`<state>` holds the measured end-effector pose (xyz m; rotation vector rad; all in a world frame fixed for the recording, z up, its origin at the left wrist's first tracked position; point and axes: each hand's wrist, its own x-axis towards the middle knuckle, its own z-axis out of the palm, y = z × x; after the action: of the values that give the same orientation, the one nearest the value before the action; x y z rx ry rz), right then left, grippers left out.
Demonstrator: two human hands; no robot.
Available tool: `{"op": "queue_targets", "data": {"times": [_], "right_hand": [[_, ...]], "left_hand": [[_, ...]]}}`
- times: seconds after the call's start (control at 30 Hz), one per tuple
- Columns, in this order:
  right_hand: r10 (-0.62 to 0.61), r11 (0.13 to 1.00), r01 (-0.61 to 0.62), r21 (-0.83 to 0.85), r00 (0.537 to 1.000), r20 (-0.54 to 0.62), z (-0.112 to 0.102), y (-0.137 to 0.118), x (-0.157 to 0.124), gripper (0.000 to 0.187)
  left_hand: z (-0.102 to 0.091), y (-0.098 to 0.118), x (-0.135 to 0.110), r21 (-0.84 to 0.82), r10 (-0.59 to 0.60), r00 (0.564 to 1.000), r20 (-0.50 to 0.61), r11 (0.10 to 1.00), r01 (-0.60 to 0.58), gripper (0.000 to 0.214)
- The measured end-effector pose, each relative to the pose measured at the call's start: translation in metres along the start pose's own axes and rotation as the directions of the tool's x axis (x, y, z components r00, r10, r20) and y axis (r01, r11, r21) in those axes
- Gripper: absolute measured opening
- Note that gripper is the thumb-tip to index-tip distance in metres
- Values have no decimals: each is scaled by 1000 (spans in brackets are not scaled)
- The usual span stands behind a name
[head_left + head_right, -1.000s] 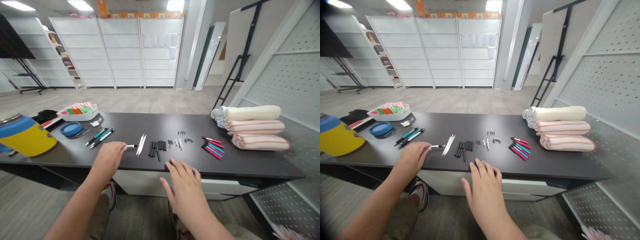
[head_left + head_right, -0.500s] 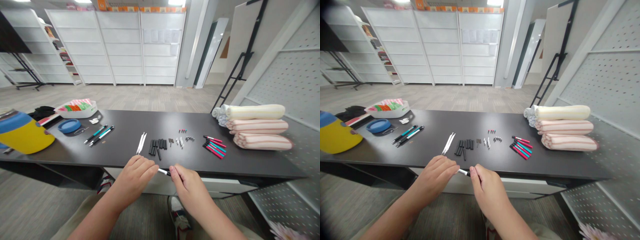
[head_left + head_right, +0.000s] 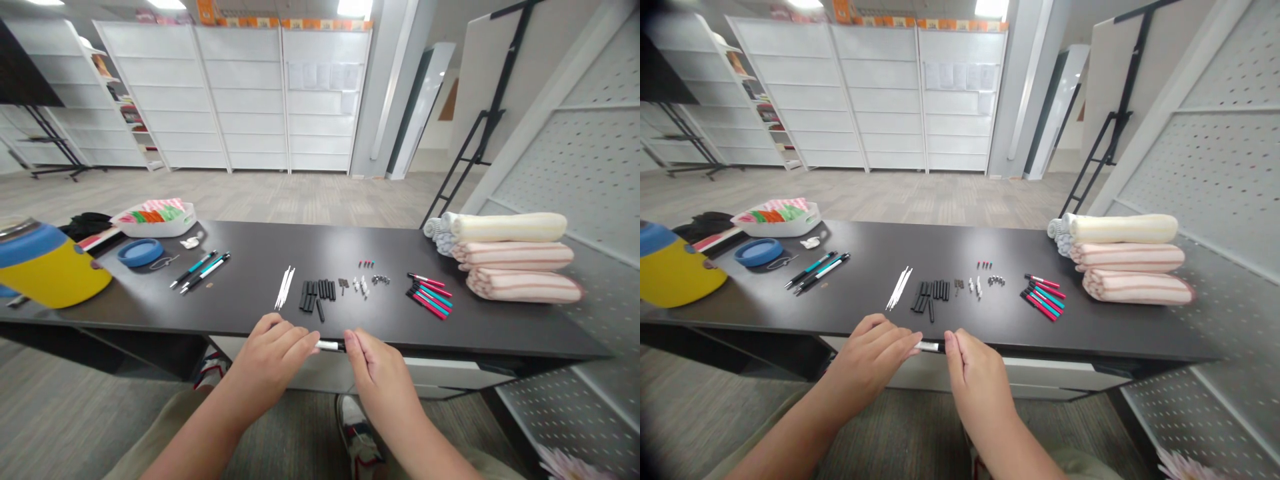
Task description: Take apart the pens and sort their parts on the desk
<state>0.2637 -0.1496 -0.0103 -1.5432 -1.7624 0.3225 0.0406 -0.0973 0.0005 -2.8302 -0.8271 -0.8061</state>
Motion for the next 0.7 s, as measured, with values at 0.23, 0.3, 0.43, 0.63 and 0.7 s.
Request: {"op": "queue_targets", "data": {"times": [0.23,0.3,0.43,0.63,0.7], "right_hand": [[-25,1000,25,-10,999,-23,0,-1,0,43],[-11,1000,12,20,1000,-16,0,-2,0,42],[64,993,-64,98,998,10,-3,-1,0,39],[129,963,-135,234,991,41,-4,0,1,35],[127,948,-135,288,991,48,-3,0,2,34]], "left_hand": [[-3,1,0,3,15,999,31,1000,-16,14],[-2,0,-1,8,20,999,35,1000,-20,14],[-2,-2,-1,7,9,1000,29,1000,-10,11],[-2,-2,0,-3,-9,1000,10,1000,9,12],[-1,-3,0,3,-17,1000,14,1000,17,13]]}}
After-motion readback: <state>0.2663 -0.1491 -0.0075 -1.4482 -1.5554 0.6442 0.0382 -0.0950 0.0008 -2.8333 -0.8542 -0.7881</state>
